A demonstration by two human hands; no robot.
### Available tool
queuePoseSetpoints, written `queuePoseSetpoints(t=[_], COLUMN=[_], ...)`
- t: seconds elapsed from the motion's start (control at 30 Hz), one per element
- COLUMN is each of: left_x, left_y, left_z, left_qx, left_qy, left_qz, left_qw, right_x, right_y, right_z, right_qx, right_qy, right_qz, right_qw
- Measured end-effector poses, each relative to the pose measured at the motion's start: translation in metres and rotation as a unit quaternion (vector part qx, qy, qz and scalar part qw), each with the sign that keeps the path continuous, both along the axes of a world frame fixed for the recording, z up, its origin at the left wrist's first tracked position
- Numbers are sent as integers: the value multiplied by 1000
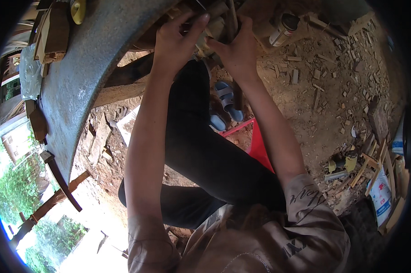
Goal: Assembling small wooden pieces using a hammer and brush.
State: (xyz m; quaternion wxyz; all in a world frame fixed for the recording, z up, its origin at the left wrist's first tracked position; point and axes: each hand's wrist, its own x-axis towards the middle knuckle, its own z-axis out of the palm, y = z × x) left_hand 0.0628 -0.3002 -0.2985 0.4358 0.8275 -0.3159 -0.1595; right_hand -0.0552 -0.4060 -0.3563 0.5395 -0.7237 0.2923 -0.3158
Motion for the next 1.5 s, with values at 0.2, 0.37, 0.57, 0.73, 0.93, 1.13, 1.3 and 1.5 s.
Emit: queuePoseSetpoints(t=[0.2,0.37,0.57,0.73,0.93,1.13,1.3,1.5], left_x=[5,4,4,-2,-4,-4,-2,-1], left_y=[0,0,0,2,-3,0,0,-2], left_z=[-6,-5,-2,-1,-1,-1,-2,-1], left_qx=[-19,0,64,60,50,73,52,48], left_qy=[46,26,-41,-124,-167,-163,-178,-190], left_qz=[-18,-20,-12,-21,-49,-46,-79,-34], left_qw=[999,999,997,990,983,983,979,980], right_x=[-3,-3,-4,-5,-5,-8,-8,0], right_y=[-2,-2,-2,-1,0,-1,-3,-11], right_z=[1,1,0,-5,-9,-6,-3,-10], right_qx=[-100,-64,-66,-98,-117,-97,-93,-92], right_qy=[39,63,70,85,96,116,129,103], right_qz=[-12,24,25,-5,-19,4,19,21], right_qw=[994,996,995,992,988,989,987,990])
